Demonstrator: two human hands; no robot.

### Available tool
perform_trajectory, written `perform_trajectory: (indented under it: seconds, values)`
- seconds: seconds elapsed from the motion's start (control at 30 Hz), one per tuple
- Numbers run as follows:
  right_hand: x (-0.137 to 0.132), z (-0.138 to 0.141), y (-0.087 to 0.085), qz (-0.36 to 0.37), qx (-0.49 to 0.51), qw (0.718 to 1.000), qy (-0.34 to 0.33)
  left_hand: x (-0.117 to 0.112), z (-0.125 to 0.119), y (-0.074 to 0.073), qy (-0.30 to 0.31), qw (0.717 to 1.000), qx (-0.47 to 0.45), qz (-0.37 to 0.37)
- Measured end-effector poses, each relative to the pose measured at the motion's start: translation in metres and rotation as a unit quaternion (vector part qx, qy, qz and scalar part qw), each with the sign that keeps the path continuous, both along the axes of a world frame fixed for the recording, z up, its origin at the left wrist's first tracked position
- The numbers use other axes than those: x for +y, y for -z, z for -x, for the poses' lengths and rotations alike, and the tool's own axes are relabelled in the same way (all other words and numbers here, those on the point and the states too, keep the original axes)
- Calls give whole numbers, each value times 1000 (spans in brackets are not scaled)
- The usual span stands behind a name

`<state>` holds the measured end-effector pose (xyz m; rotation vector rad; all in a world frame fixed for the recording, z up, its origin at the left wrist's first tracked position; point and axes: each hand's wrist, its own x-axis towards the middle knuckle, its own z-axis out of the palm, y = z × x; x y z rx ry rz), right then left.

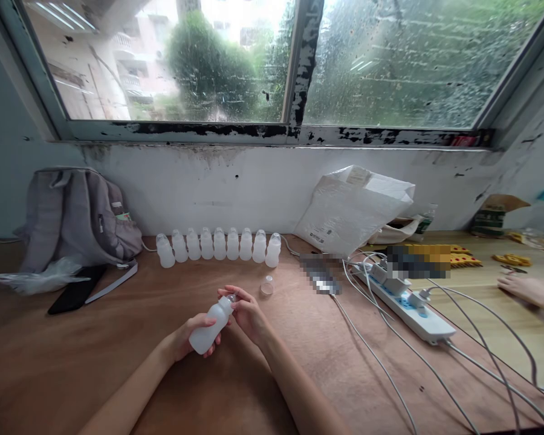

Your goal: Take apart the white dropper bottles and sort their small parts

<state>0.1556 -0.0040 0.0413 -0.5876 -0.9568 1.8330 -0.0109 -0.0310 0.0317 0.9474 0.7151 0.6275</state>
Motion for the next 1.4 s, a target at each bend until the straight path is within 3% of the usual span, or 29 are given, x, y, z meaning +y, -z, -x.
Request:
perform_trajectory:
  seconds: [0.43, 0.83, 1.4]
  values:
    - [-2, 3, 3, -19, -91, 994, 59, 0, 0, 3, 36, 999, 2, 6]
    - [0, 4, 4, -20, -198, 973, 119, 2, 1, 7, 17, 999, -10, 38]
    - [2, -3, 1, -29, -127, 989, 76, 0, 4, 1, 17, 999, -17, 44]
